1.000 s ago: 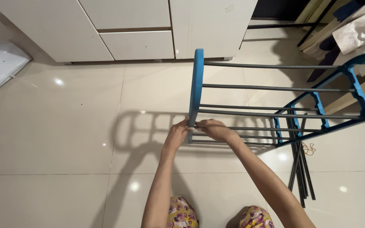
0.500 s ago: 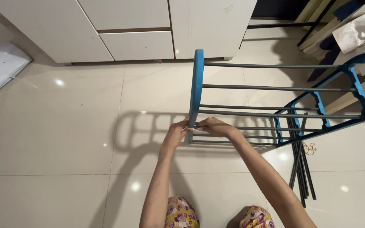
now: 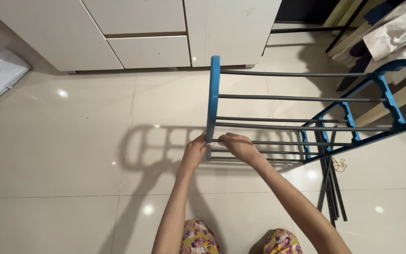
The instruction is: The person assembles a blue plastic and metal storage rack by inserting multiple metal rods into slots on two side frames. They repeatedly pick up rods from the floor and fit them into the rack, adjusting the frame as needed.
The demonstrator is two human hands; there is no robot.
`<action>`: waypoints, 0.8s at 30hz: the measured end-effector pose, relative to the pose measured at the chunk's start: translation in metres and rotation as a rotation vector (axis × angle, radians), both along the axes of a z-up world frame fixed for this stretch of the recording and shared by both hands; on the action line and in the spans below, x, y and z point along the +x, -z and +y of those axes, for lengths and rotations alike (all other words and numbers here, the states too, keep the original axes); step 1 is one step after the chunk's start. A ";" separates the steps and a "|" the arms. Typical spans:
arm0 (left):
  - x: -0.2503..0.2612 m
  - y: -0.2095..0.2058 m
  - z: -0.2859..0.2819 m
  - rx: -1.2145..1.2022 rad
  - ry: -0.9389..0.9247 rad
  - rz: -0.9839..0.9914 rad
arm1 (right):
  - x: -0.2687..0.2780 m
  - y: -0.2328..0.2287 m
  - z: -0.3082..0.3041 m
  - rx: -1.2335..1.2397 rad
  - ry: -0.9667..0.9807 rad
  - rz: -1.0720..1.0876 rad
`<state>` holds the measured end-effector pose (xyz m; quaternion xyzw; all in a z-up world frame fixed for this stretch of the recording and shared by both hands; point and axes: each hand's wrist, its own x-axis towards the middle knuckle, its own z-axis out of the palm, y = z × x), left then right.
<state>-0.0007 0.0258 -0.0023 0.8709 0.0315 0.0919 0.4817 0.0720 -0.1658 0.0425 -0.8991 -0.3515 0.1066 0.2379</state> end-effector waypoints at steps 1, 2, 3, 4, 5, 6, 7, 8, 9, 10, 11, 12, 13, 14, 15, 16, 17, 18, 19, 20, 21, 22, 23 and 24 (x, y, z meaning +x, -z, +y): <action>0.001 0.003 -0.001 0.020 -0.023 0.005 | -0.002 0.000 0.000 -0.021 0.021 -0.036; 0.002 0.005 0.001 0.025 -0.016 0.007 | -0.001 0.001 0.001 -0.002 0.021 -0.023; 0.003 0.006 0.002 0.031 -0.005 0.012 | 0.000 0.003 0.001 0.017 0.026 -0.006; 0.004 0.006 0.003 0.037 0.006 0.017 | 0.000 0.007 0.000 0.036 0.031 0.011; 0.005 0.005 0.005 0.018 0.020 0.025 | 0.002 0.010 0.001 0.059 0.025 0.021; 0.005 0.003 0.007 -0.001 0.034 0.034 | 0.006 0.013 0.002 0.082 0.019 0.032; 0.005 0.001 0.009 -0.020 0.044 0.043 | 0.008 0.016 0.003 0.105 0.009 0.044; 0.005 -0.001 0.009 -0.041 0.047 0.033 | 0.011 0.018 0.004 0.104 0.002 0.045; 0.005 -0.003 0.010 -0.062 0.051 0.025 | 0.013 0.021 0.004 0.102 -0.004 0.046; 0.005 -0.003 0.011 -0.083 0.054 0.016 | 0.015 0.023 0.005 0.101 -0.011 0.048; 0.003 -0.002 0.009 -0.095 0.062 0.008 | 0.016 0.025 0.003 0.084 -0.016 0.088; 0.001 0.000 0.007 -0.107 0.070 0.000 | 0.017 0.027 0.002 0.067 -0.022 0.129; 0.003 0.000 0.007 -0.117 0.079 -0.013 | 0.021 0.026 0.002 0.053 -0.028 0.164; 0.004 0.000 0.008 -0.105 0.081 -0.002 | 0.022 0.025 0.002 0.034 -0.019 0.185; 0.006 0.001 0.008 -0.093 0.083 0.006 | 0.025 0.023 0.004 0.016 -0.010 0.204; 0.008 0.001 0.008 -0.081 0.084 0.014 | 0.028 0.021 0.004 -0.003 -0.001 0.223; 0.008 0.001 0.009 -0.075 0.085 0.024 | 0.029 0.019 0.005 0.002 -0.003 0.239; 0.009 0.001 0.008 -0.068 0.087 0.035 | 0.030 0.018 0.006 0.006 -0.006 0.255; 0.009 0.000 0.009 -0.058 0.086 0.047 | 0.030 0.017 0.008 0.014 -0.011 0.272; 0.009 -0.002 0.011 -0.038 0.088 0.042 | 0.031 0.016 0.011 -0.013 0.006 0.295; 0.009 -0.003 0.010 -0.021 0.093 0.037 | 0.031 0.017 0.011 -0.043 0.025 0.318; 0.008 -0.004 0.009 -0.004 0.099 0.033 | 0.030 0.017 0.012 -0.073 0.045 0.341; 0.010 -0.008 0.010 -0.012 0.090 0.096 | 0.032 0.016 0.013 -0.041 0.017 0.328; 0.009 -0.011 0.010 -0.020 0.081 0.159 | 0.034 0.016 0.015 -0.010 -0.010 0.314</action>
